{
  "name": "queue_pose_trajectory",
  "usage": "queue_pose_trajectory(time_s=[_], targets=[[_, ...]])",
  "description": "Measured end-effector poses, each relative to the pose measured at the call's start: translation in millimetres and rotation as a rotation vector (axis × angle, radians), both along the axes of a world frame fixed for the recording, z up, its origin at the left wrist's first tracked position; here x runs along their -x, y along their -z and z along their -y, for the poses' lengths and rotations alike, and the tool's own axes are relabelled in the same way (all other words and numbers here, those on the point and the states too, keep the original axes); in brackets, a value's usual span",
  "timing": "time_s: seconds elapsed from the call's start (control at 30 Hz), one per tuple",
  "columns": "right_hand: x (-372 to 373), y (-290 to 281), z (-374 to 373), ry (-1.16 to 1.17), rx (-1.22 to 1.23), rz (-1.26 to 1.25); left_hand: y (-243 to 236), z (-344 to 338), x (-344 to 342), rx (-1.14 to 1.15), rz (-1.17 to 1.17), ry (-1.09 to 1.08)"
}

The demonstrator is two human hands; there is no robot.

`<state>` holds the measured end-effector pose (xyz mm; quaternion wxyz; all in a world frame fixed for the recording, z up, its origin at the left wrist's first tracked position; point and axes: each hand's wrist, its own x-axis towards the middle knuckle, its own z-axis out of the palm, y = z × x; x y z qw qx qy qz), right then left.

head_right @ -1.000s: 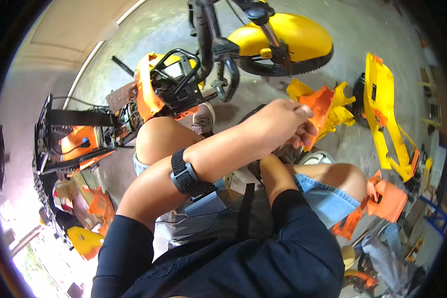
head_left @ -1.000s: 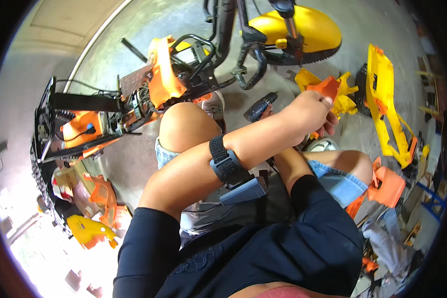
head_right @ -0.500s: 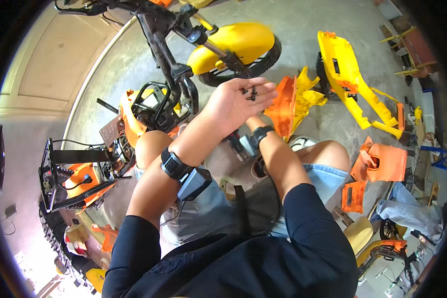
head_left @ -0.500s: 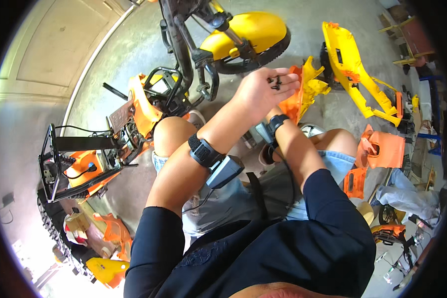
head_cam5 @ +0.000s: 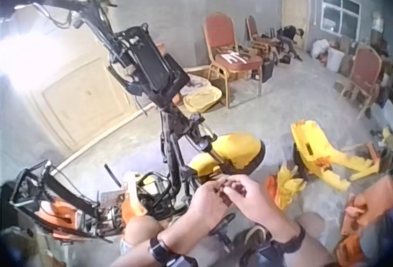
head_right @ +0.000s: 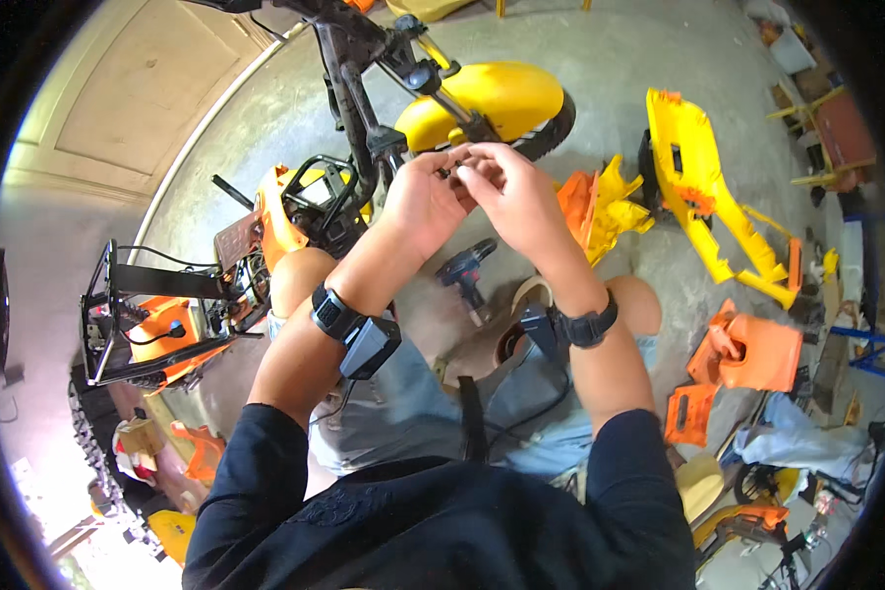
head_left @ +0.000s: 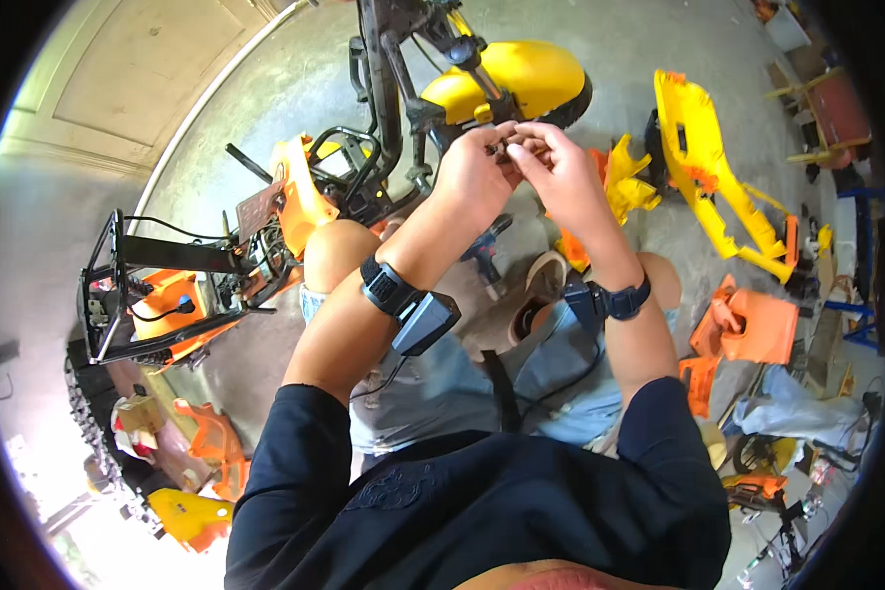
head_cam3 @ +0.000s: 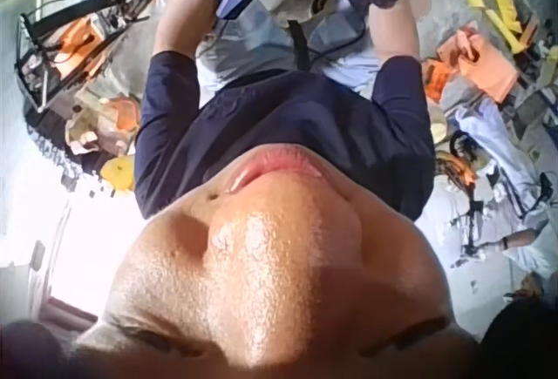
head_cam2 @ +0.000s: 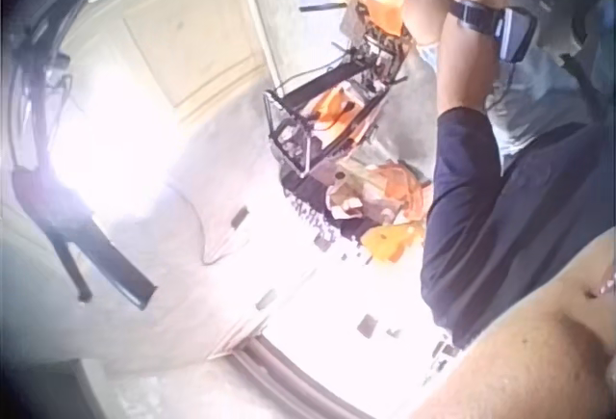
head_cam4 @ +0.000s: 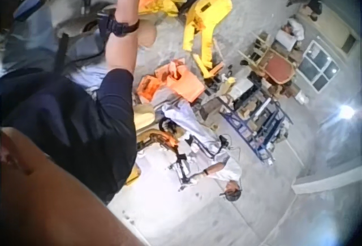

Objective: Using a drill and manual assembly to repair or reassemble parts of a motorcycle or scooter frame.

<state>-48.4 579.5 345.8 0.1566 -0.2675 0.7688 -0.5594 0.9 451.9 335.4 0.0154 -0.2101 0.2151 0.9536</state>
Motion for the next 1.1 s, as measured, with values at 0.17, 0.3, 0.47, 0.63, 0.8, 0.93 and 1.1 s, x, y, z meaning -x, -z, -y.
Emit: queue_pose_trajectory(time_s=[0.17, 0.3, 0.47, 0.63, 0.8, 0.93, 1.1], targets=[[-4, 0, 9, -0.095, -0.070, -0.269, 7, 7, -7, 0.003, -0.034, -0.032], [-3, 7, 11, -0.098, 0.022, -0.353, 1, 8, -7, -0.017, 0.035, -0.110], [4, 6, 12, -0.130, 0.091, -0.416, 1, 11, -9, -0.036, 0.006, -0.118], [6, -2, 1, -0.139, 0.046, -0.412, 1, -1, -12, -0.009, -0.039, -0.051], [5, 9, 4, -0.169, 0.071, -0.380, 5, 4, -28, 0.064, -0.073, -0.020], [11, 10, -2, -0.174, 0.092, -0.494, 12, 1, -26, 0.642, -0.114, 0.082], [7, 3, -9, -0.154, 0.043, -0.486, 4, -2, -18, -0.028, 0.004, 0.013]])
